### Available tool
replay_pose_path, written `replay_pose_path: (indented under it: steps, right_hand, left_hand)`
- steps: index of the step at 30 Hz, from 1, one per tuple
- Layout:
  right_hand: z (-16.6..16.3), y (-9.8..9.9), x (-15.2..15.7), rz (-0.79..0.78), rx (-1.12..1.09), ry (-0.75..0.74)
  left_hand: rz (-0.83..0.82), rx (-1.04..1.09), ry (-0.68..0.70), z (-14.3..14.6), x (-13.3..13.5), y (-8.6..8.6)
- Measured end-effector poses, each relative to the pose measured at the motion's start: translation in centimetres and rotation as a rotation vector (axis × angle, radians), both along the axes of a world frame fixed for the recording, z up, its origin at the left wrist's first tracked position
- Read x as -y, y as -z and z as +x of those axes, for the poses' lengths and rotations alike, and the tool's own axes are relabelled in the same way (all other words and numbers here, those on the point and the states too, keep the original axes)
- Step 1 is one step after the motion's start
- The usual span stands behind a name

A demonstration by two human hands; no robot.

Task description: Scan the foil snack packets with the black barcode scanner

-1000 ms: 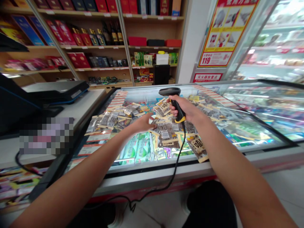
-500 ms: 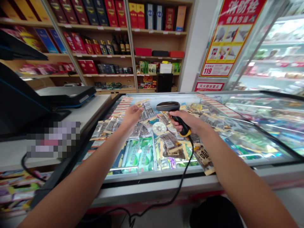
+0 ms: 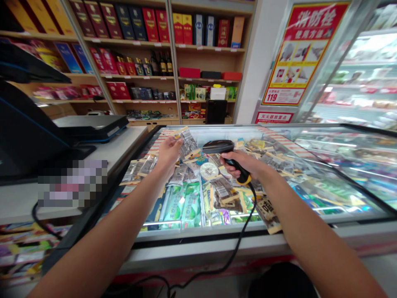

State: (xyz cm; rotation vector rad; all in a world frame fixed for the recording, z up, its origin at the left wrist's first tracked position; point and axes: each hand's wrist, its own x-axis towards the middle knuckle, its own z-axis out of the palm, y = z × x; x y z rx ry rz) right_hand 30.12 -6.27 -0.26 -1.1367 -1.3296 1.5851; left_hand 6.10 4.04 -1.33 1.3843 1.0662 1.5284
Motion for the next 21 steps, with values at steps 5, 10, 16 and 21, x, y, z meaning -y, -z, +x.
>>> replay_pose_path:
  steps: [5,10,16,21]
  right_hand:
    - [0.3,-0.2,-0.1,-0.021,-0.088,0.089]
    - [0.3,-0.6,-0.2,-0.037,-0.124,0.153]
    - [0.5,-0.5,-0.3,-0.048,-0.113,0.18]
    - [0.7,-0.6,-0.3,-0.049,-0.14,0.177]
  left_hand:
    - [0.178,-0.406,-0.246,-3.1,-2.1,-1.4]
    - [0.112,-0.79,-0.347,-5.9,-2.8,-1.4]
    - [0.006,-1.26,-0.433,-5.5,-0.8,-1.1]
    - [0.288,-1.345,-0.144,-1.3,2.7,-0.6]
